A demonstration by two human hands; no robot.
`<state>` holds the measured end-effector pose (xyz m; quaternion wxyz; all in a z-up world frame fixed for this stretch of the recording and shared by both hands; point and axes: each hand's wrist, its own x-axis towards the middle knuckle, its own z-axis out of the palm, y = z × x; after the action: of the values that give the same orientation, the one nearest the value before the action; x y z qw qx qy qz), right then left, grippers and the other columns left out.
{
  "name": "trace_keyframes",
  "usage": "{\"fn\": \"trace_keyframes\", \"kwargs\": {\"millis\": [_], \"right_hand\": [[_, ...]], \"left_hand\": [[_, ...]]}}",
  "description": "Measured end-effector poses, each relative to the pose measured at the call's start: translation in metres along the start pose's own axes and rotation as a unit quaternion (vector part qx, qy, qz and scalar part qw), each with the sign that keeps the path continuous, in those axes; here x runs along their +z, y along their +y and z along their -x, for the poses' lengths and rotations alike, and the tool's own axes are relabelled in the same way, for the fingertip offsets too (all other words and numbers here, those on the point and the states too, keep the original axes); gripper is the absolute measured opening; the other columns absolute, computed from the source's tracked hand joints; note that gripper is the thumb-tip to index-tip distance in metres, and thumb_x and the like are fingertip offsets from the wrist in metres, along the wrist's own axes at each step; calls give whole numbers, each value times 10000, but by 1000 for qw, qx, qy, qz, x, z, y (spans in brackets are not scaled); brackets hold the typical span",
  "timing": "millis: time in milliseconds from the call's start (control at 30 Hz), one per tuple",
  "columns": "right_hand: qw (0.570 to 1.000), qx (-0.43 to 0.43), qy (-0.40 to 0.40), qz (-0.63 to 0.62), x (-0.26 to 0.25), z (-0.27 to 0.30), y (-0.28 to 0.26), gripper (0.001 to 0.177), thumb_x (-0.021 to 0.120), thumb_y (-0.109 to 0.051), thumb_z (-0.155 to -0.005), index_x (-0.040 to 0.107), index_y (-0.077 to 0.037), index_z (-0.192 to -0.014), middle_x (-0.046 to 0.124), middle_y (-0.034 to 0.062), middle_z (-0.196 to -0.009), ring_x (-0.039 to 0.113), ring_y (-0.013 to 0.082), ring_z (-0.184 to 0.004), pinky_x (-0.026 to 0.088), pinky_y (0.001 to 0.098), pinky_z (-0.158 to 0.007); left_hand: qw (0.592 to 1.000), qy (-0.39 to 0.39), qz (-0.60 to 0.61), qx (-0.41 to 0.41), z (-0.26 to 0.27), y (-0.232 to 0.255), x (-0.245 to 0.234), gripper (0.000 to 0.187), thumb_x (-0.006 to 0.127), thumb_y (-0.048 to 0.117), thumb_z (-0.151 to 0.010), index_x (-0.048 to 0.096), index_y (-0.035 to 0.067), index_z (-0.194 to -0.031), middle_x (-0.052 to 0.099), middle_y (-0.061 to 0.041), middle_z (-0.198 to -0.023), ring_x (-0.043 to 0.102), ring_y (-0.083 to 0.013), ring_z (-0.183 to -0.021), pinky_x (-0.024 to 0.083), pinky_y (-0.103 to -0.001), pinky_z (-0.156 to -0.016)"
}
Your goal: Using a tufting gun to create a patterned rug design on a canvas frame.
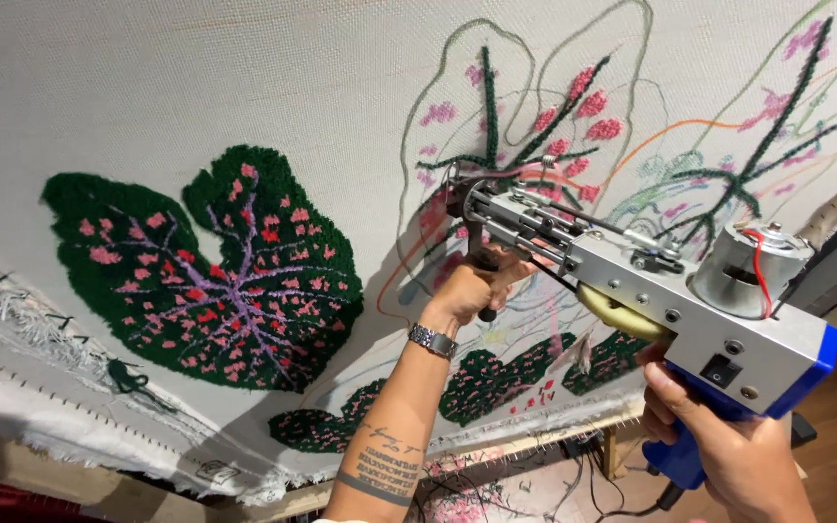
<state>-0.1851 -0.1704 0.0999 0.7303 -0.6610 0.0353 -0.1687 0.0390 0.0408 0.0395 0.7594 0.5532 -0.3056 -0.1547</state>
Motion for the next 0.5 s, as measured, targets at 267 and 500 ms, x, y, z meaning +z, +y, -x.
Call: {"fn": "trace_keyframes", "kwargs": {"millis": [267,500], "right_hand": [[998,34,-41,-16,-75,5,23,334,684,-46,-977,633,151,-1242,542,119,-738,505,207,-582,424,365,-491],[996,61,-64,-33,-115,17,27,399,613,-75,-1024,579,149,-1352,472,120,-736,453,224,-606,392,396,-531]], "left_hand": [[989,-30,139,-44,6,-47,14,338,665,-64,-859,701,132,-1131,774,-54,-1066,572,-60,-758,311,-246,-471],[990,-63,114,-52,22,-14,54,305,642,-12,-859,727,95,-1132,781,-61,-1093,533,-40,-736,262,-209,-431]]}}
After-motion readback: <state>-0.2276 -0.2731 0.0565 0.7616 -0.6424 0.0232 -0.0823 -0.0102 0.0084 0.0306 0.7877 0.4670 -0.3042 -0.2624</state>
